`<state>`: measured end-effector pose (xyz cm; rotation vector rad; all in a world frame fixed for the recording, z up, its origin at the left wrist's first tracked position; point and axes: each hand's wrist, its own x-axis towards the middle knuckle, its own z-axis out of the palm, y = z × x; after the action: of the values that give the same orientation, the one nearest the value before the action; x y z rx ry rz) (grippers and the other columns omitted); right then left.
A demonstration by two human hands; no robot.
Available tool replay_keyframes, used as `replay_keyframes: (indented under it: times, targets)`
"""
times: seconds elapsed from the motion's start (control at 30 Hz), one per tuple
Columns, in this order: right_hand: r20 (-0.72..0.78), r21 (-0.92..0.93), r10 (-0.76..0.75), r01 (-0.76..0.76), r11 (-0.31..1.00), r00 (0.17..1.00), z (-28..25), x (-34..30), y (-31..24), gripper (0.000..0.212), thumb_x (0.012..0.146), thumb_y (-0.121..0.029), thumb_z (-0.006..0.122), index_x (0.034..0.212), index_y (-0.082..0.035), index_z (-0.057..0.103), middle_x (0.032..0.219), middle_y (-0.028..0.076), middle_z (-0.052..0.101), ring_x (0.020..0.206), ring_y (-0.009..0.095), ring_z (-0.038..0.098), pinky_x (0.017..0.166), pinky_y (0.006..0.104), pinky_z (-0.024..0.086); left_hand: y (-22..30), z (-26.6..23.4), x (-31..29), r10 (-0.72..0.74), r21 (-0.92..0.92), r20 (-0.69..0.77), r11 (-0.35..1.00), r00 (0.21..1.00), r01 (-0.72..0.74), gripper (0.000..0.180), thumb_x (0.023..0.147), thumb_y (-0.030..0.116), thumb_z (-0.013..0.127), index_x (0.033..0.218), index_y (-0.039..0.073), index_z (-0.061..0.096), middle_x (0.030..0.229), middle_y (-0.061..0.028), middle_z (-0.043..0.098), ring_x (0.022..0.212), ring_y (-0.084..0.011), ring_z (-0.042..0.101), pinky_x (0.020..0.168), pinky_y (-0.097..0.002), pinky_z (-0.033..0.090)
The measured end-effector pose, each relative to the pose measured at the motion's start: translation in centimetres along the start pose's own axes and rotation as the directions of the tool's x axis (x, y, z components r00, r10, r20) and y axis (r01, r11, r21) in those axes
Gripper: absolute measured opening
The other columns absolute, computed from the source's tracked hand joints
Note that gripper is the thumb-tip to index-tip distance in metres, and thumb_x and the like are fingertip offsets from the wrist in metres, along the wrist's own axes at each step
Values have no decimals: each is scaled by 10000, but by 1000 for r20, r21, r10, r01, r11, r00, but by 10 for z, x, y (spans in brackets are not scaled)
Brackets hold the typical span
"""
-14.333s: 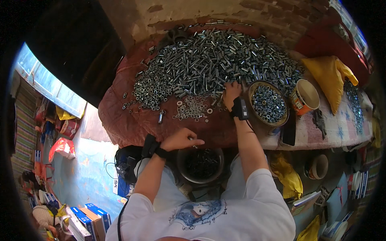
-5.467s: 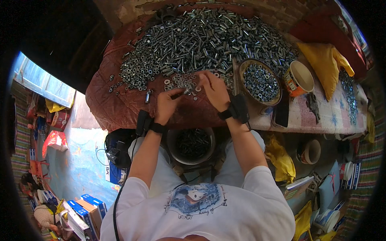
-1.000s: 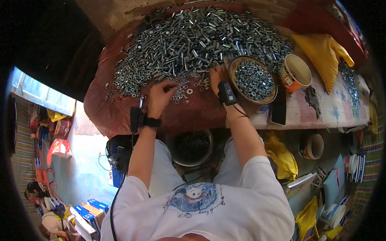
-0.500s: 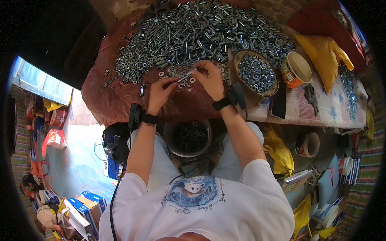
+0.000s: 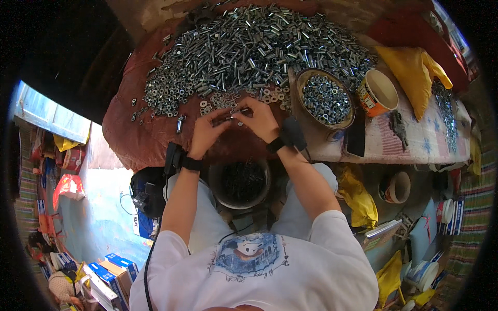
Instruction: Assembling bolts with washers and nuts from a large pile of hardware.
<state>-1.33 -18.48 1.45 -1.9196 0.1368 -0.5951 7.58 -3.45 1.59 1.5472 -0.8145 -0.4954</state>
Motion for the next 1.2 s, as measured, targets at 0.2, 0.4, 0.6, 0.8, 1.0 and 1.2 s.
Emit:
replay_keyframes:
  times: [0.2,0.4,0.6,0.8,1.0,1.2]
  targets:
    - [69,-315,-109,125,941,992,3,-5,-7,231,784,-238,645,879,-49,551,708,137,575,660,298,572,578,360,448,-4,18,-3,11,246,-11,969,1000,-8,313,754,53,645,1061,9,606,978,-70,651,887,-109,599,766,-255,468]
    - [-42,-327,167,-171,929,985,-18,5,-7,194,844,-175,546,962,-22,537,814,196,580,789,375,583,652,423,452,-6,12,3,-79,100,-12,992,997,80,300,718,110,702,984,-10,634,927,-122,657,857,-168,622,733,-265,468]
    - [-95,-771,-30,-55,634,995,-45,8,53,130,736,15,563,865,0,570,1039,190,503,877,382,533,709,383,464,-14,5,3,94,238,-71,968,993,-75,296,714,118,707,957,-35,635,907,-115,649,816,-165,615,717,-263,465]
    - [-53,-875,-112,8,484,992,-57,16,75,108,718,29,581,820,-5,581,952,157,536,829,339,551,697,370,466,-12,3,2,98,245,-68,966,993,-78,293,713,122,704,951,-35,635,906,-122,644,806,-178,618,720,-261,466]
    - [-112,-667,-157,42,743,981,-42,11,42,94,727,13,593,817,-14,586,879,129,561,773,294,572,664,355,466,-5,2,-4,20,229,-92,973,996,2,296,718,124,701,954,-39,631,870,-116,653,795,-174,628,708,-259,476]
    - [-136,-238,-124,89,967,983,-12,1,0,96,763,-43,611,853,-24,584,803,113,587,697,245,583,603,333,454,-9,3,-2,-81,99,-35,991,996,84,321,721,100,691,1003,-35,620,871,-106,658,756,-142,625,677,-247,479]
